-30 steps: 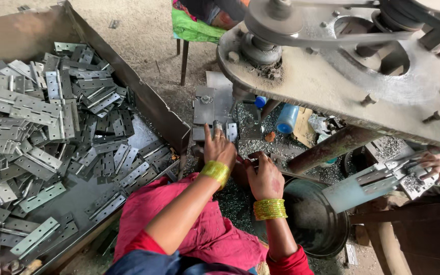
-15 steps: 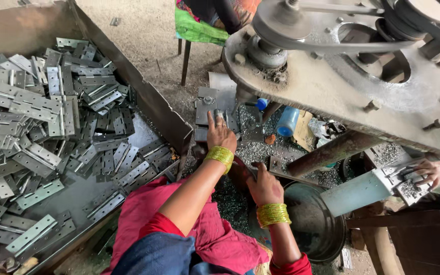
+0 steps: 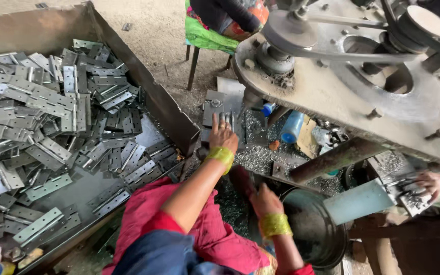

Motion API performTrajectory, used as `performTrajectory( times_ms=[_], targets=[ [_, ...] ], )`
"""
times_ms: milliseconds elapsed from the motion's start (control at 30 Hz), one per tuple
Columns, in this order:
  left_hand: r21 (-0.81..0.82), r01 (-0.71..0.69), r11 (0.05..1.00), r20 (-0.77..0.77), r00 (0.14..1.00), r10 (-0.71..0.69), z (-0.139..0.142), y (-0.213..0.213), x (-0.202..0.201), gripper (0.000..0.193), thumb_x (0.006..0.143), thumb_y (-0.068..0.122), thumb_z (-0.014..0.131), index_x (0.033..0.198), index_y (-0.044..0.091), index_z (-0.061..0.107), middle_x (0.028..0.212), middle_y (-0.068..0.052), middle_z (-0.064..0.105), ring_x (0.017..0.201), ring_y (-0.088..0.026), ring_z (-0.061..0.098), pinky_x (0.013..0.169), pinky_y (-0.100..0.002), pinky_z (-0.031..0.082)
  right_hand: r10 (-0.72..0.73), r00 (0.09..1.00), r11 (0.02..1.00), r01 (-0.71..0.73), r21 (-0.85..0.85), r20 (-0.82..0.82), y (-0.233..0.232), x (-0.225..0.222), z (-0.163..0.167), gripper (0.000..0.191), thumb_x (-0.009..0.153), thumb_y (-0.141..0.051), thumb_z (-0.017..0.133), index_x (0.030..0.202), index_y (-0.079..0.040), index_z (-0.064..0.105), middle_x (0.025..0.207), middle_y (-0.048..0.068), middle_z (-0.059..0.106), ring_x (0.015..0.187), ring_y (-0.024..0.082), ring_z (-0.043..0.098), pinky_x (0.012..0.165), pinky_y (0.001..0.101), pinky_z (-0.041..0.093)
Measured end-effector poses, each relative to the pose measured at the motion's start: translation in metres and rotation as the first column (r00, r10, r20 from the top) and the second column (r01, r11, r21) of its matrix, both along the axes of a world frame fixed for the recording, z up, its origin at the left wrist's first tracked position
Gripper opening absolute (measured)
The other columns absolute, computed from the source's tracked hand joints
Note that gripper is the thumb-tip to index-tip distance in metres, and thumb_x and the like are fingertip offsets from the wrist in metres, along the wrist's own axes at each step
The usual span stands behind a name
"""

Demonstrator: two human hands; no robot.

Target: The person operates a manual press machine to process metal hinge-like parts. They pick up parts from a bin, place them into the press, activate the machine, and then remove the processed parts.

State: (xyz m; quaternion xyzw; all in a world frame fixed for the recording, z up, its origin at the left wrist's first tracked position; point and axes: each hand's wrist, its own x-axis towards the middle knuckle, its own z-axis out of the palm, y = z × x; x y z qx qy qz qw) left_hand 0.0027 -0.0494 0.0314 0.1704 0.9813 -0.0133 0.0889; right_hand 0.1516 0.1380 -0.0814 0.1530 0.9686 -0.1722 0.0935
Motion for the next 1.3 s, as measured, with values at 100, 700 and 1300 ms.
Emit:
performTrajectory(
  times_ms=[100, 700, 1300],
  targets=[
    [0.021, -0.055, 0.998, -0.22, 0.974, 0.059, -0.001, 0.008, -0.007, 0.037, 0.103, 0.018, 0.048, 0.128, 0.005, 0.07, 0.161, -0.02, 0.04, 0.154, -0.035, 0.026, 0.125, -0.061, -0.004, 0.015, 0.998, 1.0, -0.017, -0.024, -0.068, -0.004, 0.001, 0.013, 0.054, 0.092, -0.055, 0.062, 0.114, -0.006, 0.064, 0.102, 0.025, 0.073, 0.103, 0.044, 0.068, 0.085, 0.055, 0.053],
    [0.081, -0.114, 0.99, -0.478, 0.867, 0.139, -0.015, 0.007, -0.022, 0.048, 0.093, 0.023, 0.047, 0.133, 0.005, 0.067, 0.159, -0.013, 0.039, 0.15, -0.035, 0.025, 0.12, -0.062, -0.002, -0.13, 0.991, 0.973, 0.135, -0.188, 0.039, -0.012, 0.027, -0.029, 0.055, 0.088, -0.055, 0.064, 0.115, -0.007, 0.065, 0.098, 0.029, 0.072, 0.099, 0.047, 0.069, 0.082, 0.054, 0.056],
    [0.004, -0.155, 0.988, -0.071, 0.985, 0.155, 0.007, 0.01, -0.038, 0.048, 0.099, 0.019, 0.043, 0.145, 0.01, 0.055, 0.169, -0.01, 0.022, 0.155, -0.033, 0.018, 0.12, -0.064, -0.008, -0.099, 0.983, 0.993, 0.087, -0.081, -0.154, -0.02, 0.043, -0.055, 0.048, 0.08, -0.041, 0.069, 0.118, -0.013, 0.063, 0.091, 0.024, 0.073, 0.089, 0.046, 0.07, 0.077, 0.0559, 0.055]
  ],
)
